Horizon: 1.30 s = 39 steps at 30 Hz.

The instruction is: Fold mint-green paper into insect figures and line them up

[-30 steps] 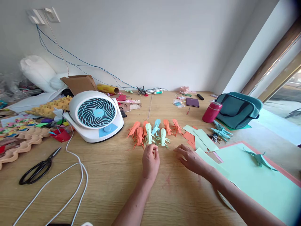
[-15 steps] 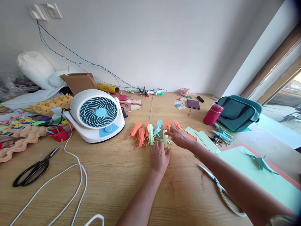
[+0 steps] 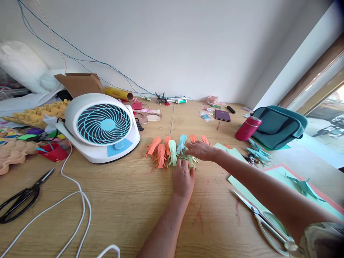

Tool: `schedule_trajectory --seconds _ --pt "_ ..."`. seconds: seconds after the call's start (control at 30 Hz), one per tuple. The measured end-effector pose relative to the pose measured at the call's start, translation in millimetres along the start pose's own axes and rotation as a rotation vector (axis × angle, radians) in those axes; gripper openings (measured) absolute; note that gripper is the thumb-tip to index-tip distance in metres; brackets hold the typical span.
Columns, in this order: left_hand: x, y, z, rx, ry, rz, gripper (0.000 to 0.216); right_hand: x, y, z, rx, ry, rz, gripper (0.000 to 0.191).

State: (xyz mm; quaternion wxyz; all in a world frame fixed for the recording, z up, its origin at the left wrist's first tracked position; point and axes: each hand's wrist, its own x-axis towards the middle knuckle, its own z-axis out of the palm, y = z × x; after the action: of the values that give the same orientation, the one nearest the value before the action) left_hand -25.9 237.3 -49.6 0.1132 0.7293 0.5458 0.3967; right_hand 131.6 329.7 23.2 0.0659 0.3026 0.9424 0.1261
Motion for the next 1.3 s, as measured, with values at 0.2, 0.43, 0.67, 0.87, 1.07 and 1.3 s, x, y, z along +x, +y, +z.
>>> schedule_trajectory --seconds 0.2,0.43,0.67,0.87,1.07,1.3 --pt "1 1 -2 -0.003 -0.05 -0.012 0.017 0 1 0 -0.016 0.0 -0.058 0.037" --pt "1 1 -2 0.012 -0.07 0.013 0.016 -4 1 9 0.043 0.028 -0.07 0.035" --pt "0 1 -4 -0.048 -0.046 0.057 0.013 -24 -7 9 0.167 0.141 0.118 0.04" --pt "0 -1 -4 0.006 0.001 0.071 0.03 -58 -46 17 0.324 0.287 0.442 0.029" --pt "-2 0 -6 -0.038 -0.002 0.09 0.041 -57 -68 41 0.476 0.388 0.568 0.03" --pt "0 -5 -5 -0.138 0.047 0.121 0.042 -62 -68 43 0.578 0.484 0.622 0.035"
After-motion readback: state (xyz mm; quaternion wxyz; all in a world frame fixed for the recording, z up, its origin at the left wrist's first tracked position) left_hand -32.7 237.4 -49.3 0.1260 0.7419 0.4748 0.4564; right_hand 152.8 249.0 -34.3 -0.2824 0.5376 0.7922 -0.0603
